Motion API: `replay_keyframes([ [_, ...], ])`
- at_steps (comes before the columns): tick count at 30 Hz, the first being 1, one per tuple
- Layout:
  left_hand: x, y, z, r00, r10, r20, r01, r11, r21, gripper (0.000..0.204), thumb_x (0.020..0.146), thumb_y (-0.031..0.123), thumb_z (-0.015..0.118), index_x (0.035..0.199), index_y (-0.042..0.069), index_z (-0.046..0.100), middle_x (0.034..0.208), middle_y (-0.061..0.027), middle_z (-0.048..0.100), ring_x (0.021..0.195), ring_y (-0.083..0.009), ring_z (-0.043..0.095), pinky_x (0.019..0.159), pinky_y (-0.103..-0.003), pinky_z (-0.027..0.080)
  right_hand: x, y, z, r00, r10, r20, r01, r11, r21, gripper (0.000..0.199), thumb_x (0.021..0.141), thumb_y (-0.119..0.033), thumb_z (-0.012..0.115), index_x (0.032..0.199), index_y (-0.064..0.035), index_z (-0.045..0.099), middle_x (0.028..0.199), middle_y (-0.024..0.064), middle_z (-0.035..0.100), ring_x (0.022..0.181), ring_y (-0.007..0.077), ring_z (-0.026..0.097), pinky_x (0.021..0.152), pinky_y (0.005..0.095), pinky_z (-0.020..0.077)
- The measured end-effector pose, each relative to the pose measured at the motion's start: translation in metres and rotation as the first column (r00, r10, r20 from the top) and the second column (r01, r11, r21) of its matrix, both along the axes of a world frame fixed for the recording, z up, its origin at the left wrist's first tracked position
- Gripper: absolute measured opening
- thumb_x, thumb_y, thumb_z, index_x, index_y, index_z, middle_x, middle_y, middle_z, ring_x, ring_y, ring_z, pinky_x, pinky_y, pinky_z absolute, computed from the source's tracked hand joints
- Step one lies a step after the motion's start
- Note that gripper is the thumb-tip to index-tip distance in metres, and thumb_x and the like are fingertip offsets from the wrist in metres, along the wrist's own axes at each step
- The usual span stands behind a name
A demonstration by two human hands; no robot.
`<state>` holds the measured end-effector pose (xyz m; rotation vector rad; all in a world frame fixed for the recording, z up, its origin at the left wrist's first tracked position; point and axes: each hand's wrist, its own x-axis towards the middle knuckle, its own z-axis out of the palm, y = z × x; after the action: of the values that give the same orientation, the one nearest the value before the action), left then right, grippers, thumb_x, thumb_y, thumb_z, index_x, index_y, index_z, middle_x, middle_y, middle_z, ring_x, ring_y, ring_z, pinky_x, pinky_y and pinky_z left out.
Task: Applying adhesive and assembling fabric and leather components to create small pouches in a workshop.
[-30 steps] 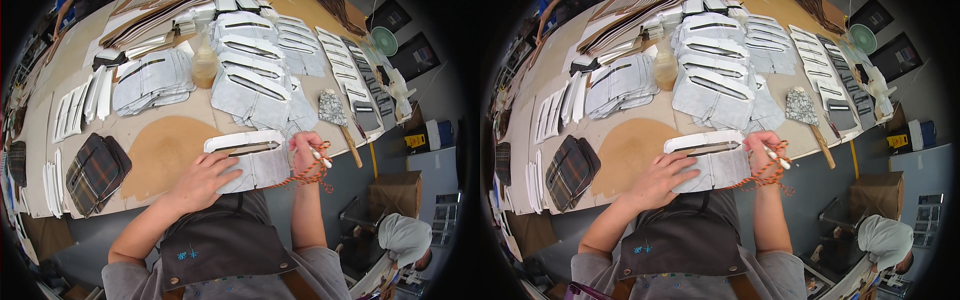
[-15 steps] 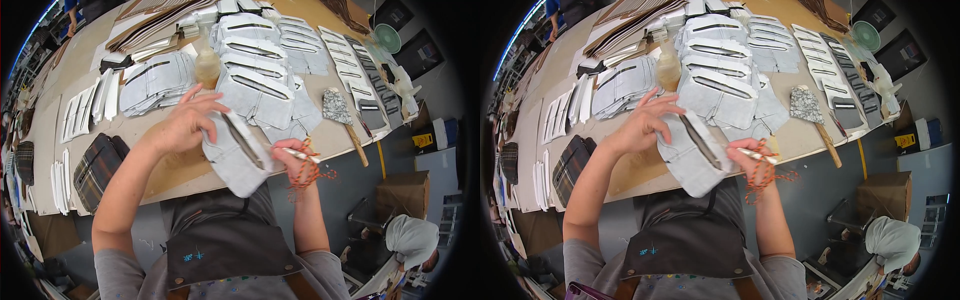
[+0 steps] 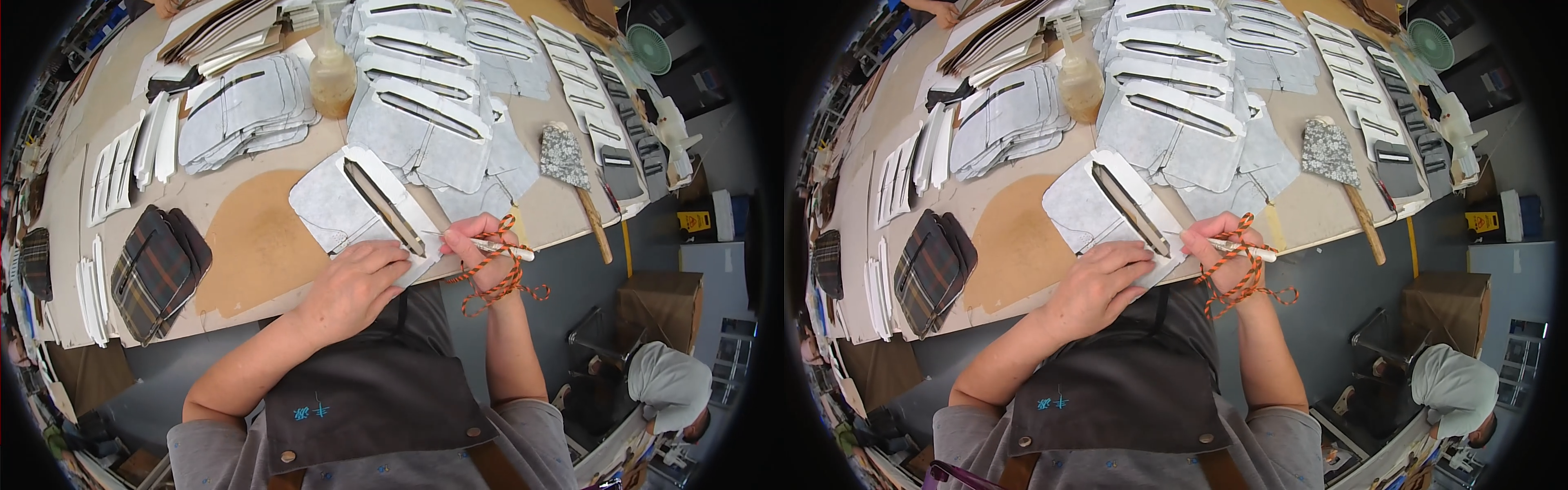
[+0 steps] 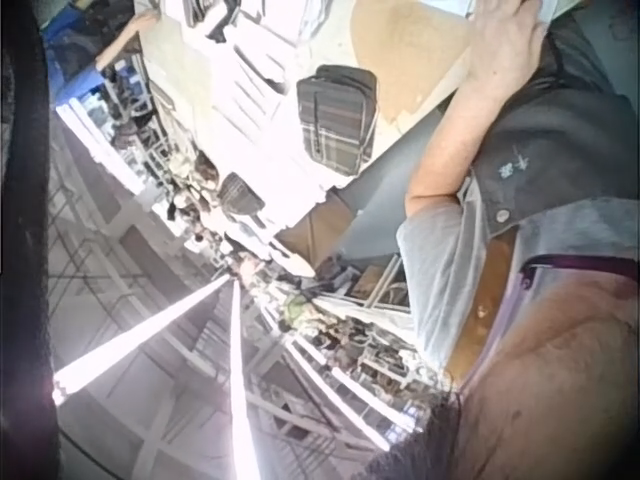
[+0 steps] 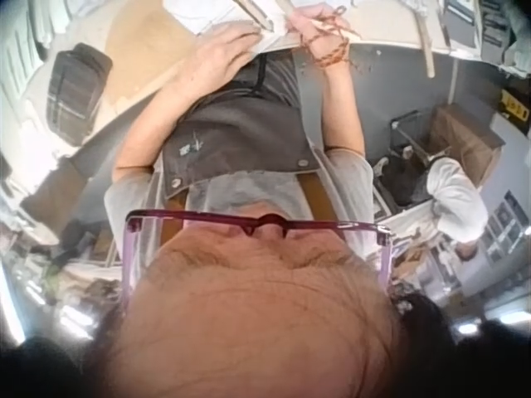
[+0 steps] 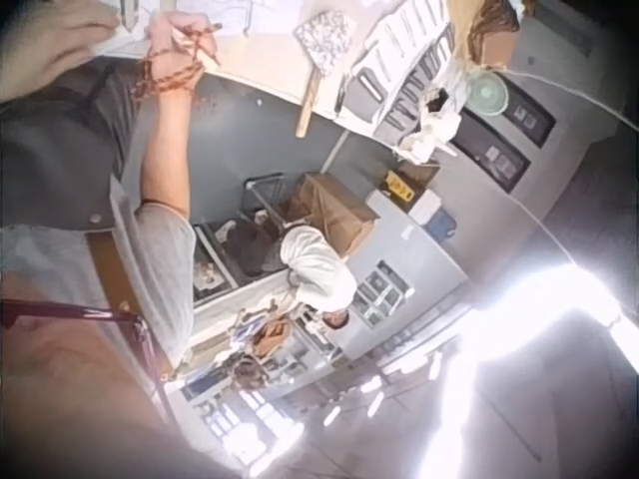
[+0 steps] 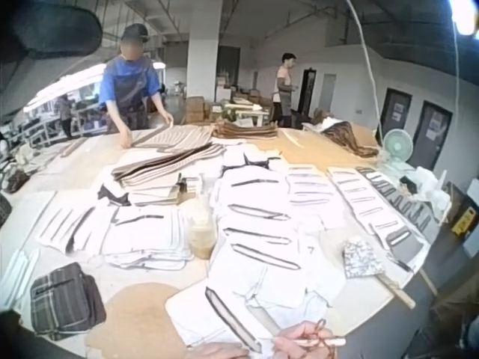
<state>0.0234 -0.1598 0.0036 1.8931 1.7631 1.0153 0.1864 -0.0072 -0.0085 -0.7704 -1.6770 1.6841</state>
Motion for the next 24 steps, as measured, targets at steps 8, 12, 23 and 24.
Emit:
replay_keyframes([
  [8,0.014,0.011,-0.013,0.984,0.155,-0.087,-0.146,0.984,0.104,0.021,0.075,0.005,0.070,0.095,0.004,0.065,0.104,-0.0051,0.062,0.103,-0.0257,0.058,0.084,-0.038,0.045,0.006,-0.007,-0.010,0.997,-0.009,0.071,0.006,0.999,0.042,0.012,0.081,-0.001,0.071,0.077,0.0008,0.060,0.075,0.0094,0.068,0.066,0.0113,0.065,0.060,0.0235,0.0514],
  [12,0.017,0.013,-0.015,0.980,0.182,-0.077,-0.169,0.975,0.147,0.019,0.074,0.004,0.070,0.093,0.005,0.066,0.102,-0.0036,0.063,0.100,-0.0239,0.058,0.083,-0.037,0.043,0.009,-0.006,-0.009,0.992,0.015,0.128,-0.024,0.997,0.075,0.013,0.080,0.000,0.072,0.076,0.0004,0.060,0.075,0.0084,0.068,0.065,0.0102,0.064,0.057,0.0229,0.0498],
  [23,0.023,0.017,-0.019,0.965,0.210,-0.159,-0.184,0.969,0.163,0.016,0.075,0.004,0.069,0.090,0.008,0.066,0.100,0.0005,0.063,0.099,-0.0204,0.057,0.081,-0.036,0.041,0.021,-0.021,-0.016,0.991,0.081,0.107,-0.122,0.868,0.482,0.015,0.078,0.008,0.069,0.078,-0.0025,0.059,0.084,0.0102,0.064,0.072,0.0131,0.061,0.062,0.0230,0.0468],
  [24,0.022,0.016,-0.020,0.965,0.208,-0.158,-0.182,0.970,0.164,0.016,0.075,0.004,0.069,0.090,0.008,0.066,0.100,0.0005,0.063,0.099,-0.0204,0.057,0.081,-0.036,0.041,0.027,-0.020,-0.022,0.988,0.087,0.126,-0.127,0.928,0.351,0.014,0.080,0.008,0.069,0.080,-0.0021,0.059,0.087,0.0104,0.065,0.071,0.0112,0.061,0.061,0.0217,0.0475],
])
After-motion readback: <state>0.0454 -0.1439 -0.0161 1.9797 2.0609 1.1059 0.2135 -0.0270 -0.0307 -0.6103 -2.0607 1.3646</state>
